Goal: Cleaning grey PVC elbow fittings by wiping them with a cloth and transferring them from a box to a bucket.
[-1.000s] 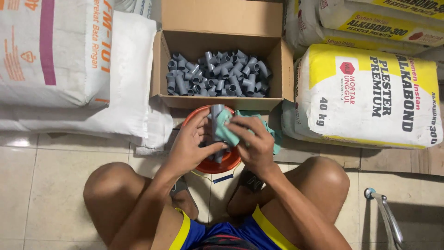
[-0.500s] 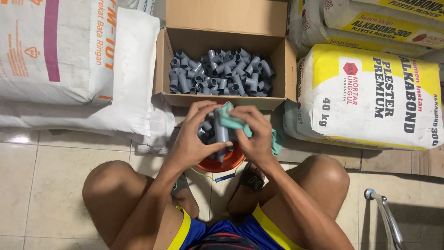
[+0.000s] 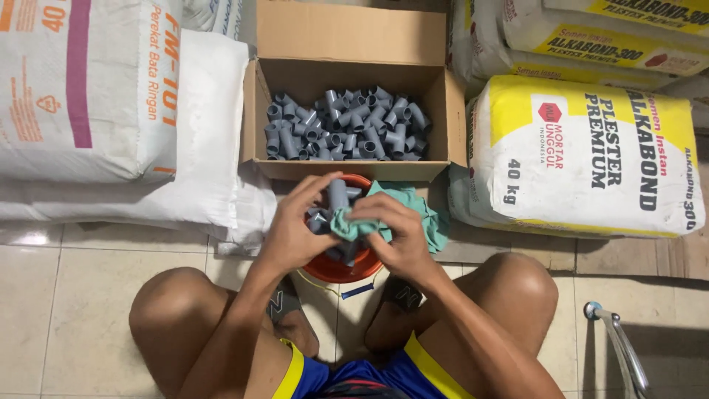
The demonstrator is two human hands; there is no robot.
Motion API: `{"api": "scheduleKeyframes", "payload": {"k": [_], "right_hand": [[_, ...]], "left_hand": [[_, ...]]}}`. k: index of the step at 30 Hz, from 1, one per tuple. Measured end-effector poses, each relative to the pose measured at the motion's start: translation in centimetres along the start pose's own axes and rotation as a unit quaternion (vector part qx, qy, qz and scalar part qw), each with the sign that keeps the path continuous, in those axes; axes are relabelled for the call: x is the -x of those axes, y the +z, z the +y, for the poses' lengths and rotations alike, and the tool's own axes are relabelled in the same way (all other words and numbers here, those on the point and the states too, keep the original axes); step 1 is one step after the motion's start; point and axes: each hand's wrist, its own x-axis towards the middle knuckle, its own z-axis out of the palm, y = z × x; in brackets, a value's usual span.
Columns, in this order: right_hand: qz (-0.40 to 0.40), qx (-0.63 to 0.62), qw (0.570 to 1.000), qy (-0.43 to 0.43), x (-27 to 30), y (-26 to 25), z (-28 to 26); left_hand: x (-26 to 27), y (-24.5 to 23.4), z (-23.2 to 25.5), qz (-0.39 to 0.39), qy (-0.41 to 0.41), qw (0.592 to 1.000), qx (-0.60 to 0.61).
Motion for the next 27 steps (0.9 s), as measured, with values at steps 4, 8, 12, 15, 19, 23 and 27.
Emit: {"api": "scheduleKeyframes", "payload": {"k": [4,8,12,15,19,23,27], "right_hand": [[0.006,0.058,0.998,0.004,-1.8,-1.0,-0.5],[-0.008,0.026,1.0,0.008,-0.8,-0.3,-0.5],[0.021,0.061,0.998,0.014,-1.4,-0.8,-0.1],[0.033,0.051,0.998,0.03,-1.5,-0.6,0.7],[0.025,-0.004,0.999,0.039,-0.5,0.1,0.9],[0.05,0.016,0.998,0.046,-1.0,-0.5,1.8],[0.049,0.034,0.997,0.042,-0.7,0.2,1.6]], "left_hand": [[0.9,1.2,-0.7,-0.049,-0.006,0.999,0.008],[0.4,0.2,-2.1,-0.005,-0.016,1.0,0.002],[0.5,1.2,-0.6,-0.028,-0.004,1.0,0.003],[1.1,3.0,-2.1,0.001,-0.028,0.999,0.02],[0.3,1.3,-2.8,0.05,-0.093,0.987,0.12],[1.1,3.2,-4.2,0.017,-0.078,0.986,0.147],[0.6,3.5,-2.2,0.052,-0.074,0.987,0.131]]}}
